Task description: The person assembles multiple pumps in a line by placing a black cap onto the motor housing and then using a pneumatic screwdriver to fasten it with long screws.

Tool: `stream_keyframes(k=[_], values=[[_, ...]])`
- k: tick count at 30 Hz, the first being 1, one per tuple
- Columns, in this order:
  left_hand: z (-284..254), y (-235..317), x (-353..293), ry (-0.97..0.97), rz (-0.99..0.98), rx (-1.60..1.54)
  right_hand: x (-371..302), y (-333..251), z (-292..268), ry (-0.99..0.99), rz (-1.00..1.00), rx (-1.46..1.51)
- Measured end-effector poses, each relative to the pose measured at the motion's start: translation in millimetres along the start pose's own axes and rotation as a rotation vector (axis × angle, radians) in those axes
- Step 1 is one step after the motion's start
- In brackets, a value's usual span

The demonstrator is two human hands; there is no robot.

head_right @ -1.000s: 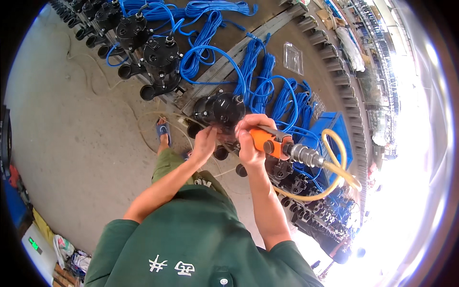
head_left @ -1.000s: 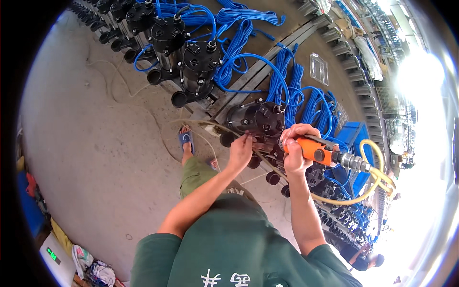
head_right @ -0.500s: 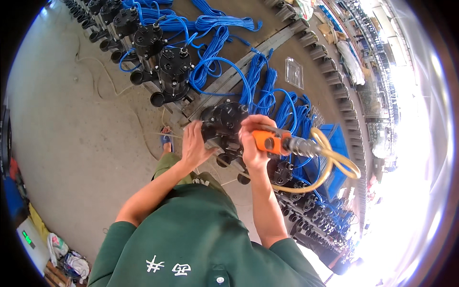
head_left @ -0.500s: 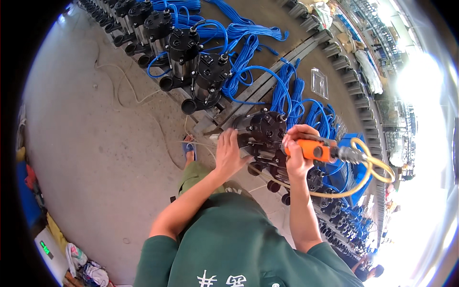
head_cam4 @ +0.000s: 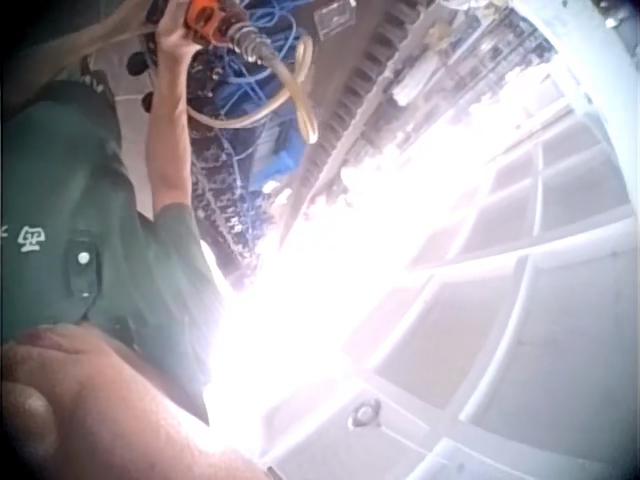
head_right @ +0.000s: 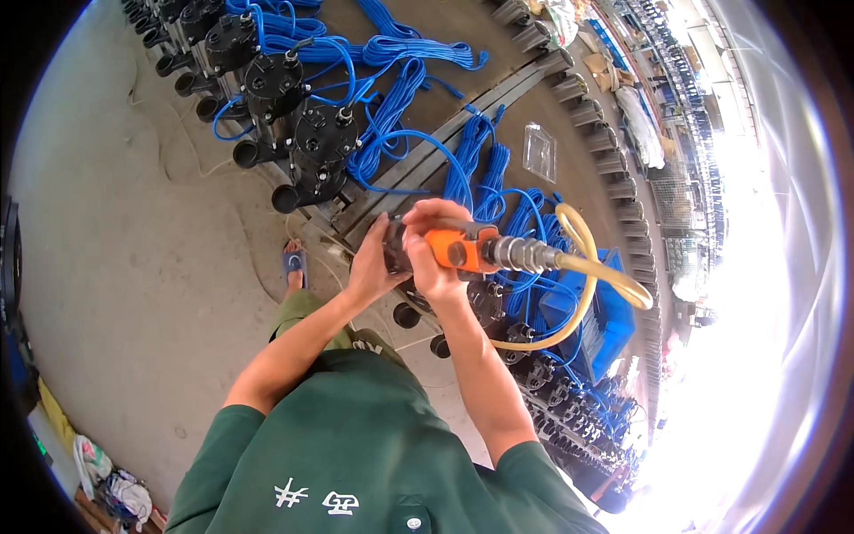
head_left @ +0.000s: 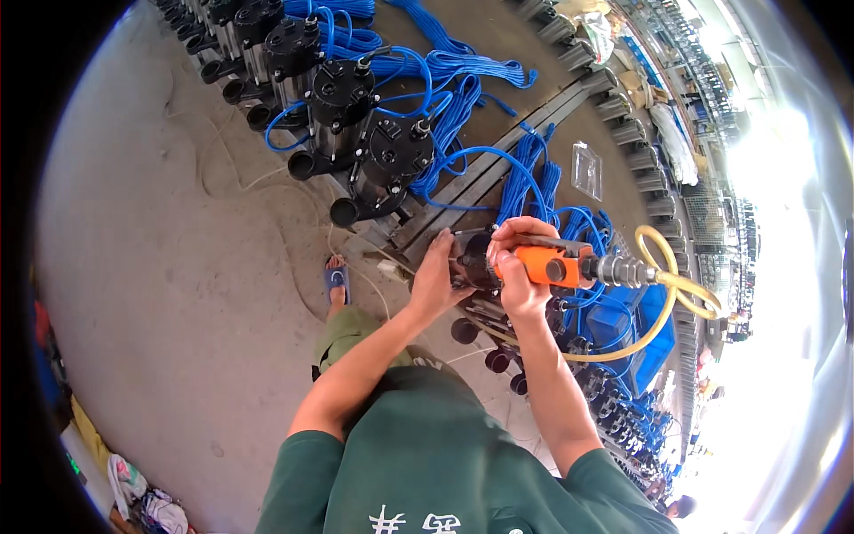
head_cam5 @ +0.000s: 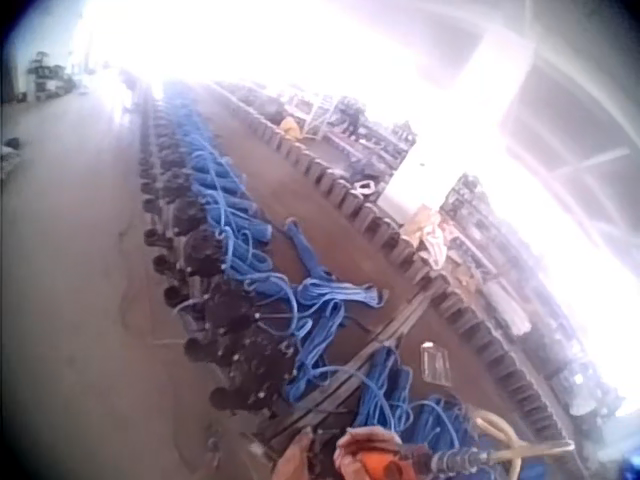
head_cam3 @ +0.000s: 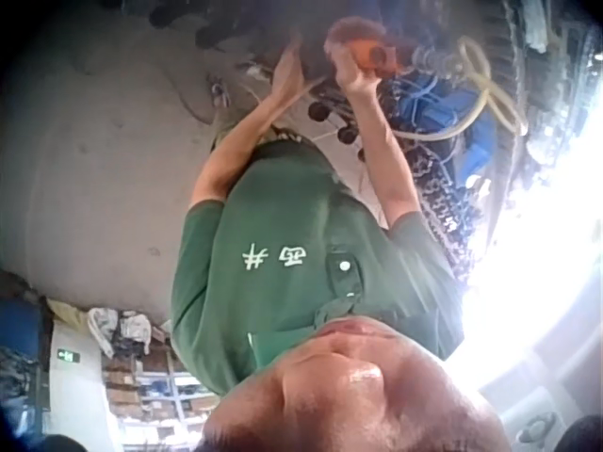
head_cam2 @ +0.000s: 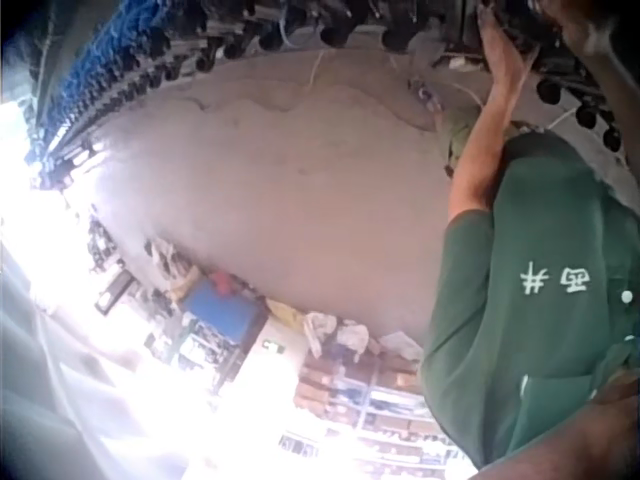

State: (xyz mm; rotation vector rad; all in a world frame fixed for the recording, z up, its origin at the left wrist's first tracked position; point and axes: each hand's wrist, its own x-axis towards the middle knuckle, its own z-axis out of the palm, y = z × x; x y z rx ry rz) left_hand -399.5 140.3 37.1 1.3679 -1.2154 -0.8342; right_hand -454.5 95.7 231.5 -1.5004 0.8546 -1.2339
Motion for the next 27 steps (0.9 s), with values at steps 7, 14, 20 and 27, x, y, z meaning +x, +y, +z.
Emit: stream_keyframes(k=[7,14,20,27], values=[[-17,0,27,-0.093,0.11,-0.148,32,-23,-9,0.122,-0.081,0.141],[-21,-14,52,-0.211,0.269,-0.232,49,10,-11,0.142,-0.049,-0.115],[-13,-28,52,-0.244,0.281,-0.262,57,19,-18,0.107,-0.07,-0.177],[-12,-27,49,-0.207,0.282,-0.283,42,-2,-9,0.147,-0.053,-0.026]])
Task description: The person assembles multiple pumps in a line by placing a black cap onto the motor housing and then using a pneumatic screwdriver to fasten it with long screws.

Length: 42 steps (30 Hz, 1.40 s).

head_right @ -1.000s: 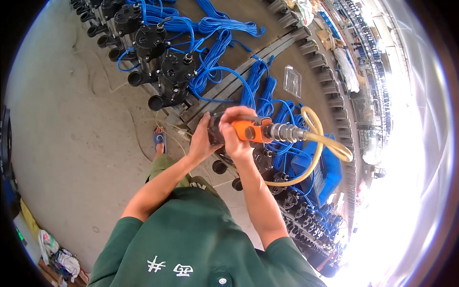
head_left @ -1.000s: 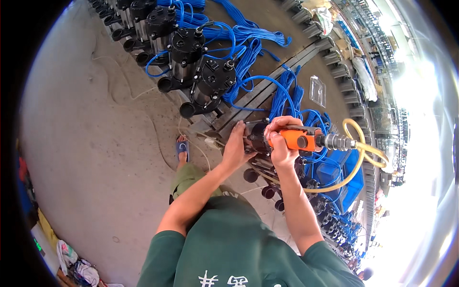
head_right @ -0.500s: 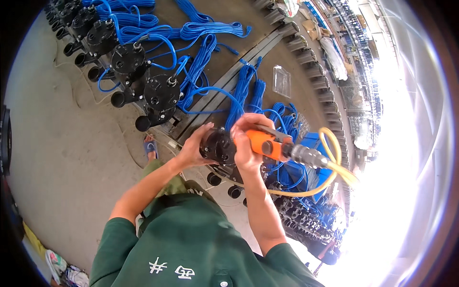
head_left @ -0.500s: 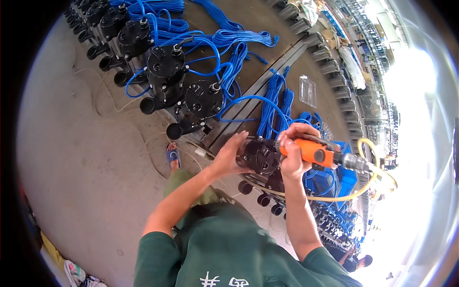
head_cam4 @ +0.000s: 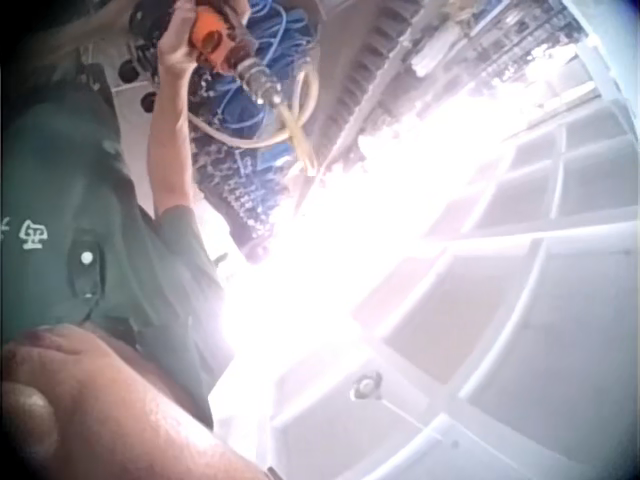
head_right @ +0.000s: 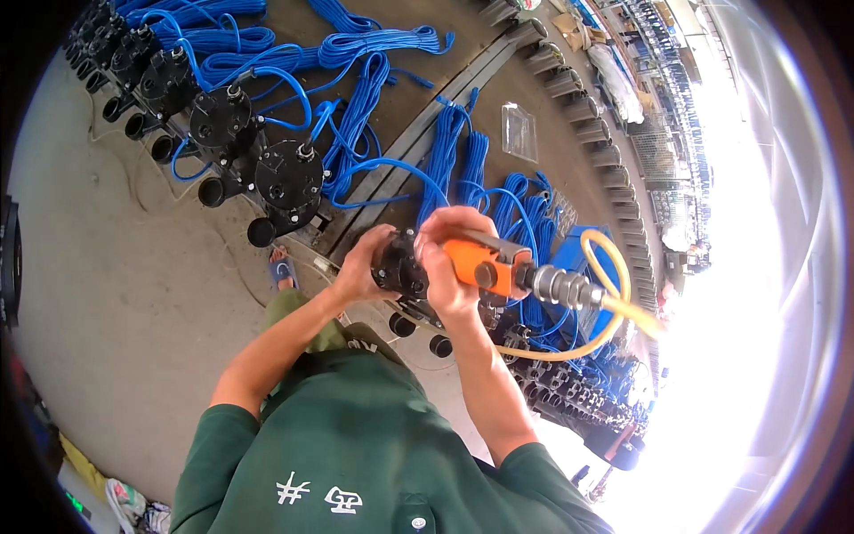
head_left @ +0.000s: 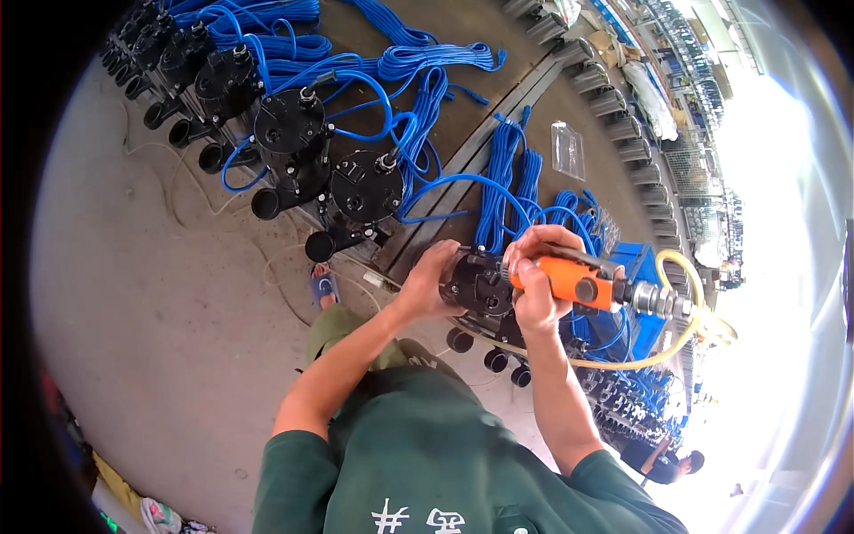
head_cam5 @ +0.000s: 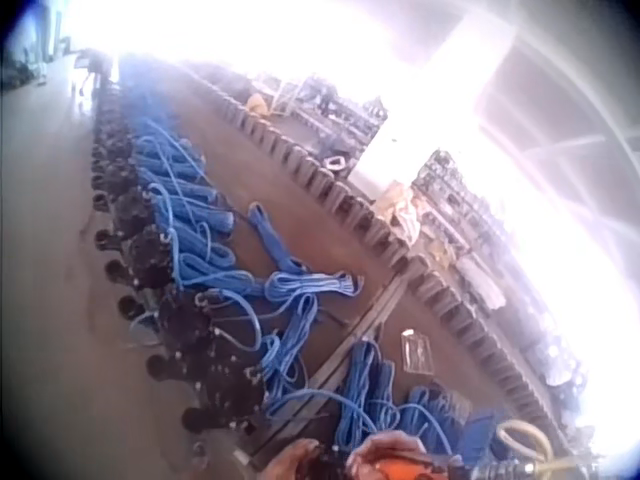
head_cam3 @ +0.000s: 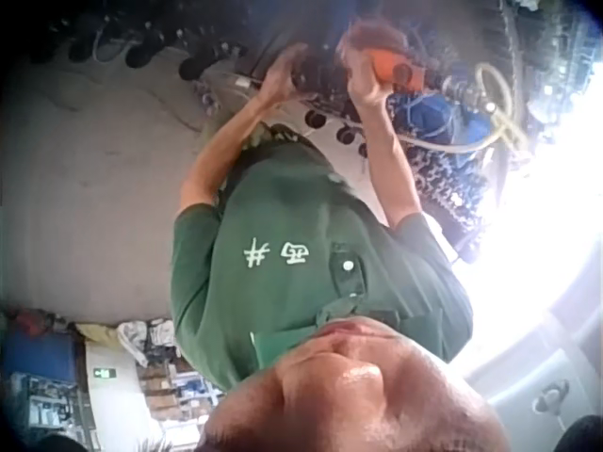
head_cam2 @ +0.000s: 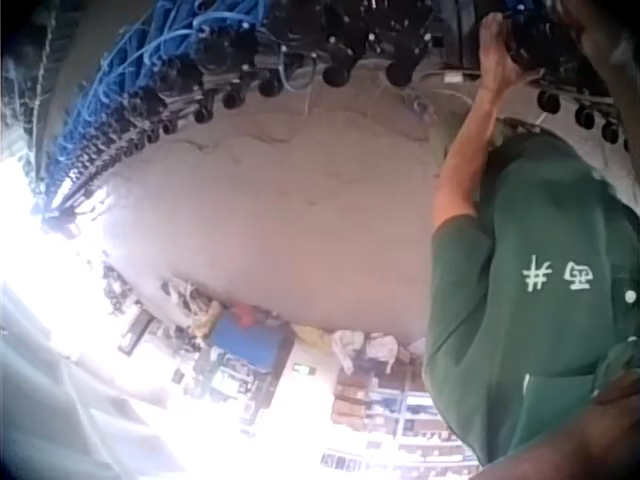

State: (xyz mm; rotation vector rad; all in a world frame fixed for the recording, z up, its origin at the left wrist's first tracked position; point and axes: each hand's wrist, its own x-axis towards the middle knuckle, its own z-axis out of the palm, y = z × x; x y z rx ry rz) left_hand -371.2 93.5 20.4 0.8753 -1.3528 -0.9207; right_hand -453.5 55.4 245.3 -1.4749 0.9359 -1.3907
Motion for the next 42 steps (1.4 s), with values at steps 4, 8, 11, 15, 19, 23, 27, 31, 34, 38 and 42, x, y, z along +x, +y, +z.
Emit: stream_keyframes(k=[4,8,11,15,19,23,27,31,34,38,42], values=[[3,-3,-4,0.001,-0.06,-0.036,-8,-12,5,-0.051,0.083,0.089],[6,-3,-6,-0.015,-0.104,-0.08,-26,6,1,-0.219,0.046,0.0],[6,0,-6,0.005,-0.092,-0.065,-29,10,-3,-0.27,-0.042,-0.027],[2,6,-2,0.004,-0.107,-0.022,-21,-11,6,-0.099,0.035,0.039],[1,7,0,0.041,-0.049,0.011,11,-14,-1,-0.001,-0.055,-0.001],[3,7,-4,0.022,-0.105,-0.06,19,16,-5,-0.024,0.01,-0.044],[6,11,-5,0.003,-0.144,-0.098,23,24,-12,-0.035,0.023,-0.097],[5,21,1,-0.034,-0.187,-0.029,21,-7,-18,-0.038,-0.025,0.057],[7,32,7,-0.003,-0.133,0.084,12,-49,-42,0.05,-0.164,0.141],[14,22,1,-0.052,-0.192,0.163,-10,-62,-86,0.272,-0.166,-0.043],[26,23,0,-0.119,-0.102,0.299,-18,-26,-107,0.379,-0.187,0.014]])
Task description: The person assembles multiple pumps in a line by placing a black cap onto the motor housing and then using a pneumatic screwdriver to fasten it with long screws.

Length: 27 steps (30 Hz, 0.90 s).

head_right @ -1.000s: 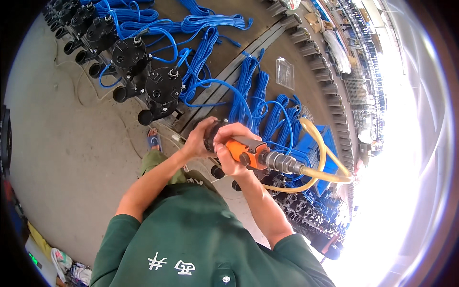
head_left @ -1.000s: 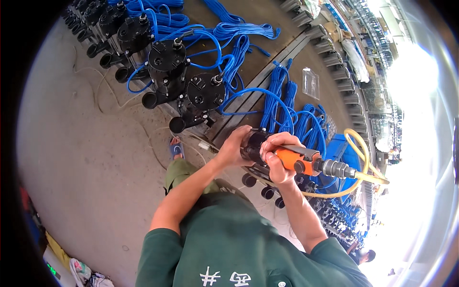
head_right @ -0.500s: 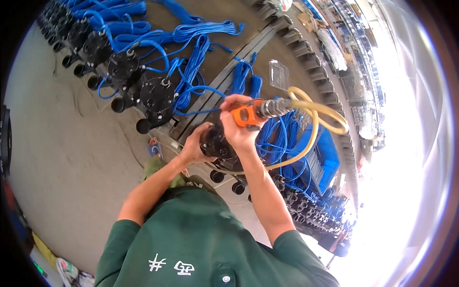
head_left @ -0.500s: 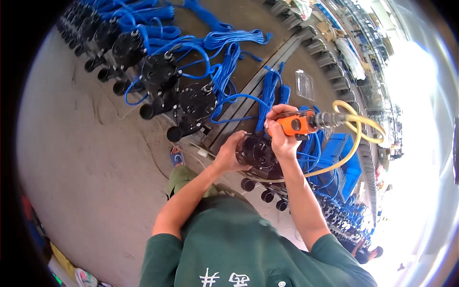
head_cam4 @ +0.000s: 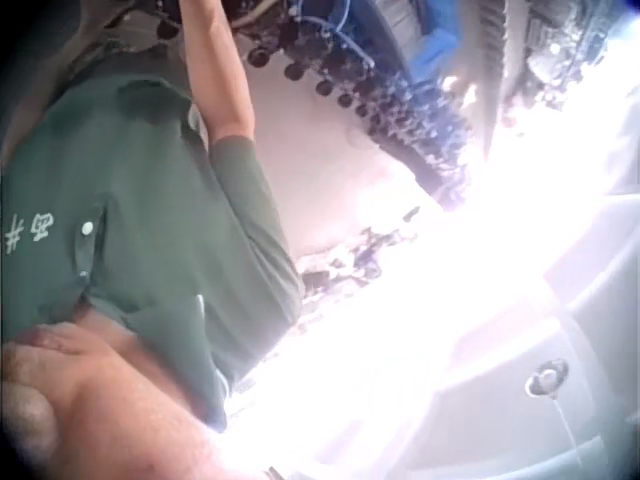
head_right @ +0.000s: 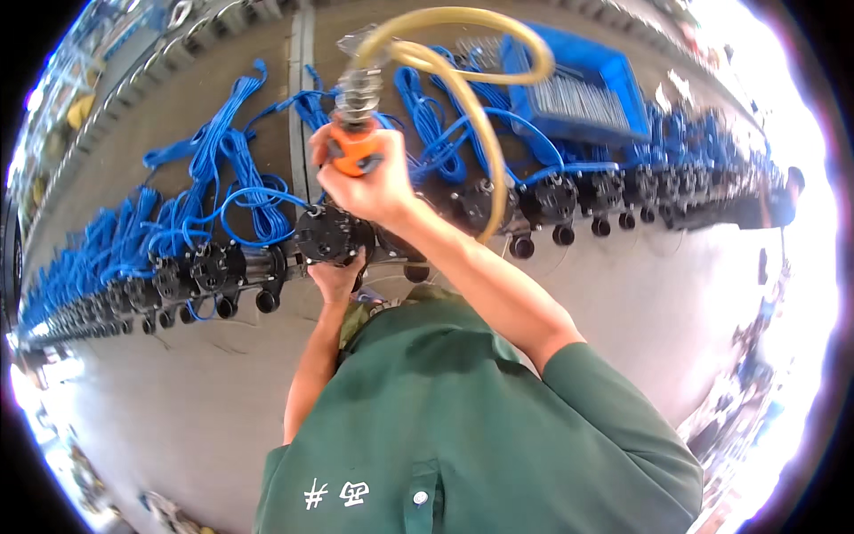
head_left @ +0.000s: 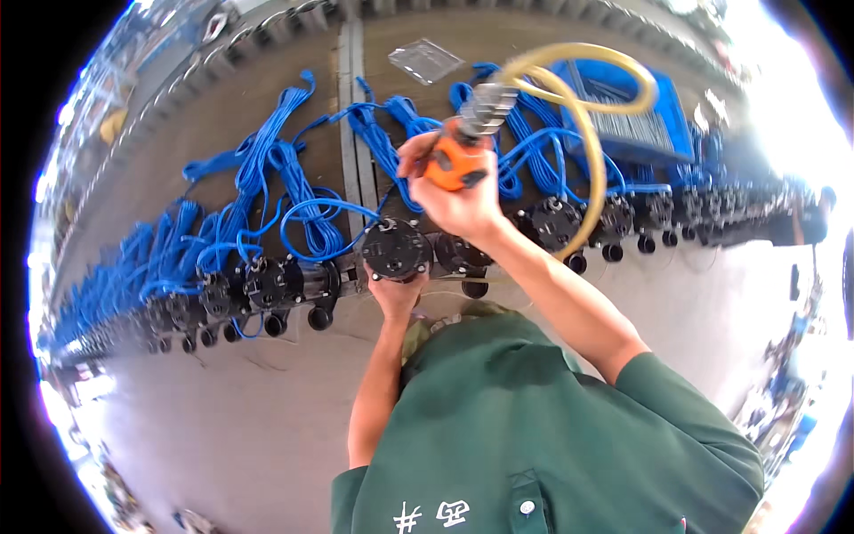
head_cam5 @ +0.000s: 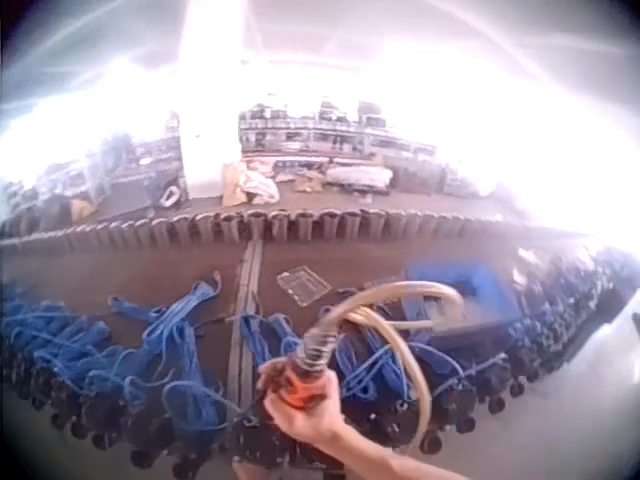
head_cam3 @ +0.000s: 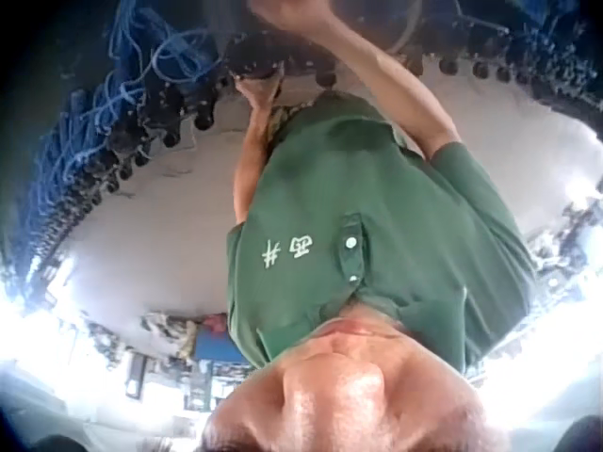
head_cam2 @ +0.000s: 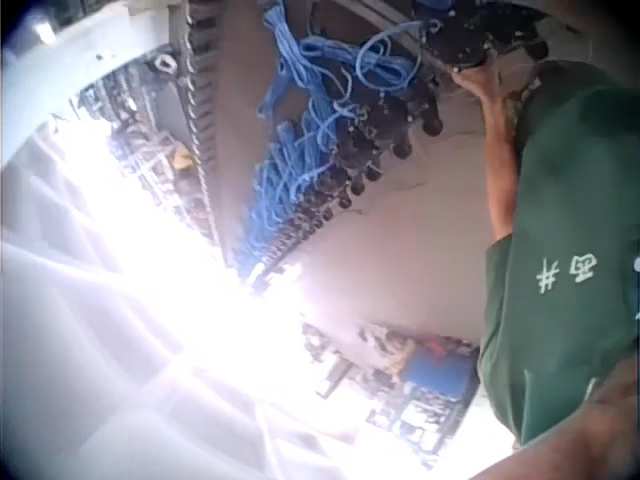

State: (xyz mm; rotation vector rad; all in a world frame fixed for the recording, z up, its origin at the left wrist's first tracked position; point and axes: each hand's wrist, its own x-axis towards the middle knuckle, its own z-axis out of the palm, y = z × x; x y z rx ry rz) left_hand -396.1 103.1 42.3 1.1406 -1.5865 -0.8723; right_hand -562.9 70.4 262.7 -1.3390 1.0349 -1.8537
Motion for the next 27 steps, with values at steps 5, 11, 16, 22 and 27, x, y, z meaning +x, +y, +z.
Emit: stream_keyframes(k=[5,11,16,22,27], values=[[-2,23,-7,-0.037,-0.108,0.071,-10,27,2,-0.077,0.08,-0.013],[19,21,-51,0.241,-0.159,0.229,-4,30,1,-0.148,0.003,-0.079],[19,34,-73,-0.065,0.066,0.334,-9,34,3,-0.247,-0.1,-0.086],[58,14,-72,-0.193,0.0,0.239,-7,6,-1,-0.26,-0.103,-0.012],[64,23,-75,-0.028,0.014,0.226,-34,-32,-21,-0.24,0.005,0.142]])
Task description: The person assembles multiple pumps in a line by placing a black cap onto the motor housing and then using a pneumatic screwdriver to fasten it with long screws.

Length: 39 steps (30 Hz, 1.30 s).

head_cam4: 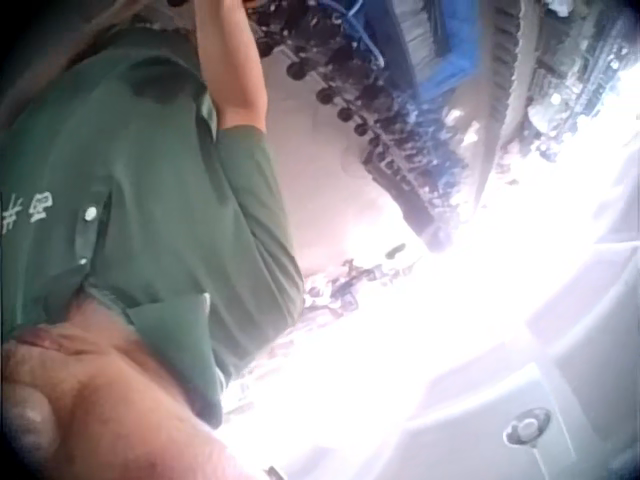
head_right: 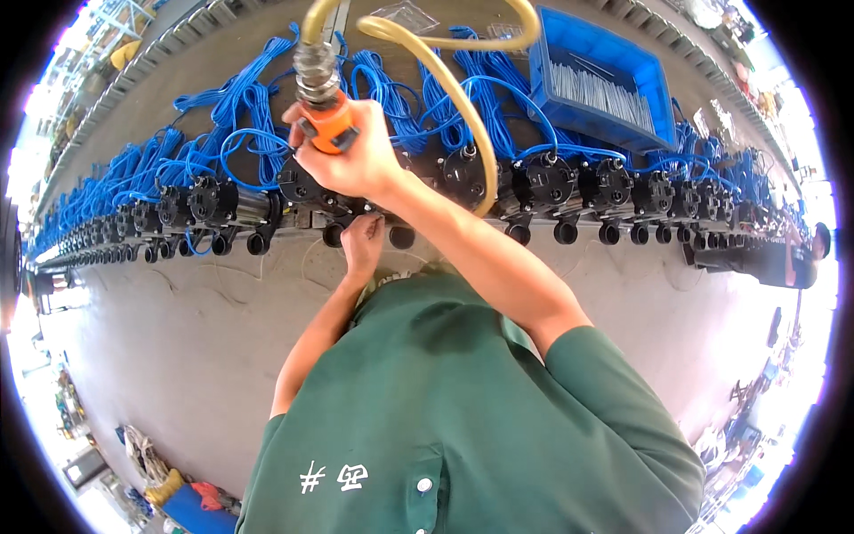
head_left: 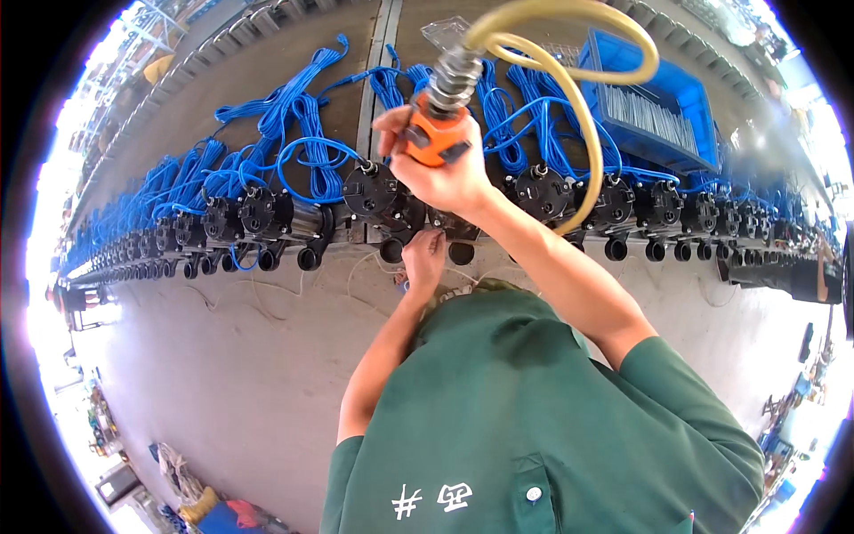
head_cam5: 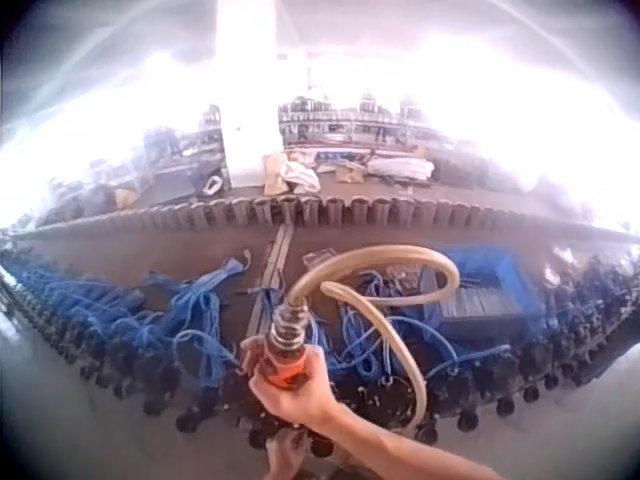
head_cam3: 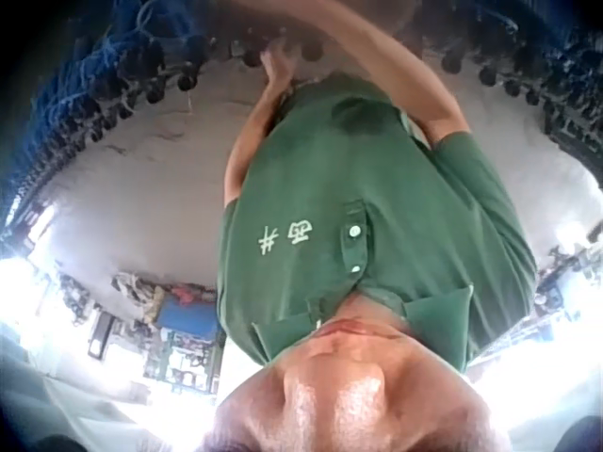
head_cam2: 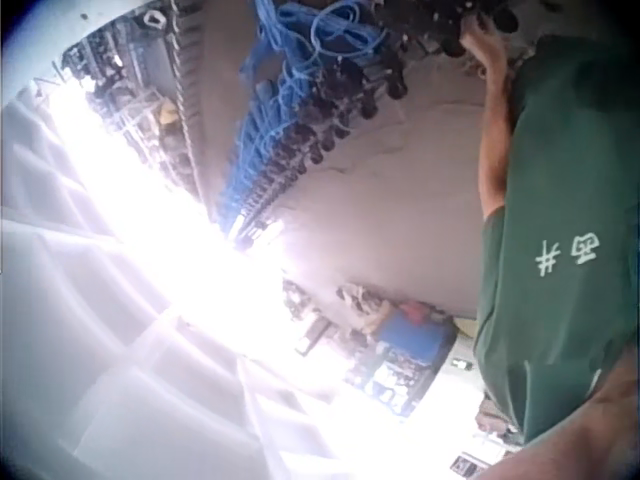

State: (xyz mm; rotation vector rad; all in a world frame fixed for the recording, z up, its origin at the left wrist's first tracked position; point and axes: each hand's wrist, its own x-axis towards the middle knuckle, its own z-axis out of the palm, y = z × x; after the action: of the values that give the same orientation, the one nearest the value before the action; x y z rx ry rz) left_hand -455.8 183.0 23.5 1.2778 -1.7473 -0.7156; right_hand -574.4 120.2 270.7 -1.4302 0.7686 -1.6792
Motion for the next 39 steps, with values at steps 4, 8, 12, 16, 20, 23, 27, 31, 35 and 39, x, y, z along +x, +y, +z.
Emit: stream_keyframes(k=[4,8,12,16,20,23,27,31,35,39], values=[[7,-3,-3,0.028,-0.089,0.011,-29,-16,-7,0.038,0.092,0.035],[7,-13,-5,0.036,-0.028,0.075,-40,-11,-12,-0.011,0.146,0.012],[5,-4,-5,0.023,0.058,0.125,-46,7,-20,-0.145,0.178,-0.057],[3,-4,-4,0.02,0.065,0.162,-42,4,-12,-0.243,0.127,-0.11],[5,-3,-4,0.027,0.111,0.159,-46,11,-10,-0.218,0.087,-0.119],[3,-4,-8,0.038,0.142,0.183,-43,10,-7,-0.265,0.09,-0.114],[-10,2,-2,0.045,0.078,0.165,-42,1,-15,-0.245,0.12,-0.041],[-85,100,37,0.239,0.128,0.034,-37,-37,-42,-0.029,0.071,0.04],[-141,159,148,0.153,0.258,0.09,-38,-64,-66,0.172,0.142,0.062],[-112,145,270,-0.688,0.315,0.422,-42,-80,-77,0.206,-0.011,-0.185]])
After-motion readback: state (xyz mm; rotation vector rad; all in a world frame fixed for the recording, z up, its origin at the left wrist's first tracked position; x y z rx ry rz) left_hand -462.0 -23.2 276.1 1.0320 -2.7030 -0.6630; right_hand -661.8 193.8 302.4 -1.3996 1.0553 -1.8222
